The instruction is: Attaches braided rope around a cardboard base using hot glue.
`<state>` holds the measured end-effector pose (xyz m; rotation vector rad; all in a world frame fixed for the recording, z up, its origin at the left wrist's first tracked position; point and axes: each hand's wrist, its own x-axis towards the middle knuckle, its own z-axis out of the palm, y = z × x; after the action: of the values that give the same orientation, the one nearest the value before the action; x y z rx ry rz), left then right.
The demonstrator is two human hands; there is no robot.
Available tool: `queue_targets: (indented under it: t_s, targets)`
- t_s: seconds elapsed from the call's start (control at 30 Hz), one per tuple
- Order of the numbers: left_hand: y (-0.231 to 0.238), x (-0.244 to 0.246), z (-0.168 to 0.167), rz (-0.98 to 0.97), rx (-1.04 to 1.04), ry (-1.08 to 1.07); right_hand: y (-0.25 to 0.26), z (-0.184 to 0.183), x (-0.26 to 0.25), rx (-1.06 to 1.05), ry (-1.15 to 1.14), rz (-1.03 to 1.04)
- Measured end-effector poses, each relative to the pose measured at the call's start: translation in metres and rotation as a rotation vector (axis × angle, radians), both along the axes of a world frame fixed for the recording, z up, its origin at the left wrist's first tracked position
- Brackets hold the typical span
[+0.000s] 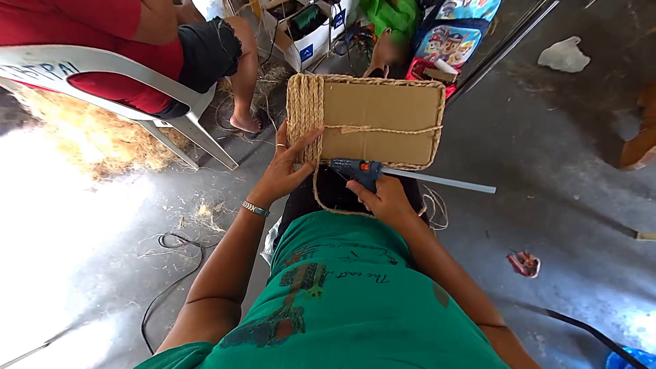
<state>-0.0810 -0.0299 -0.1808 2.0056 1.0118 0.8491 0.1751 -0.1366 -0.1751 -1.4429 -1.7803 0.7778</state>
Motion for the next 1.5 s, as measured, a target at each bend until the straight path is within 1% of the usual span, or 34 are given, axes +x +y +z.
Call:
queue_targets:
  t_s: [0.2, 0.37, 0.5, 0.6, 0.73, 0.9, 1.07, 1.17, 1.33, 1.4, 1.5]
  targets:
    - [0.002, 0.001, -0.002, -0.002, 0.010, -0.025, -0.002, -0.007, -0.002, 0.017, 0.069, -0.041]
    - [-0.002, 0.007, -0.005, 0.093, 0.128, 0.016, -0.006, -0.008, -0.003, 0.015, 0.110, -0.085]
    - [-0.006, 0.012, -0.005, 0.109, 0.147, 0.018, -0.007, -0.010, -0.003, 0.014, 0.188, -0.085]
    - [-0.007, 0.012, -0.006, 0.125, 0.132, 0.000, -0.008, -0.013, -0.007, -0.003, 0.366, -0.032]
    - [-0.008, 0.014, -0.005, 0.127, 0.121, -0.019, -0.003, -0.018, -0.012, -0.032, 0.572, 0.126]
    - [0.000, 0.011, -0.006, 0.104, 0.104, -0.032, -0.001, -0.029, -0.015, -0.145, 0.621, 0.189]
    - [0.009, 0.007, 0.000, 0.067, 0.042, 0.004, -0.003, -0.031, -0.014, -0.259, 0.714, 0.224]
    - [0.011, 0.007, 0.002, 0.029, 0.030, -0.037, -0.005, -0.028, -0.014, -0.312, 0.753, 0.224]
    - [0.011, 0.010, 0.001, 0.027, 0.029, -0.069, -0.012, -0.025, -0.013, -0.165, 0.712, 0.134]
    - [0.014, 0.008, 0.001, 0.034, 0.034, -0.080, -0.018, -0.022, -0.013, -0.124, 0.691, 0.096]
    - [0.017, 0.008, 0.000, 0.043, 0.062, -0.071, -0.023, -0.020, -0.013, -0.098, 0.675, 0.091]
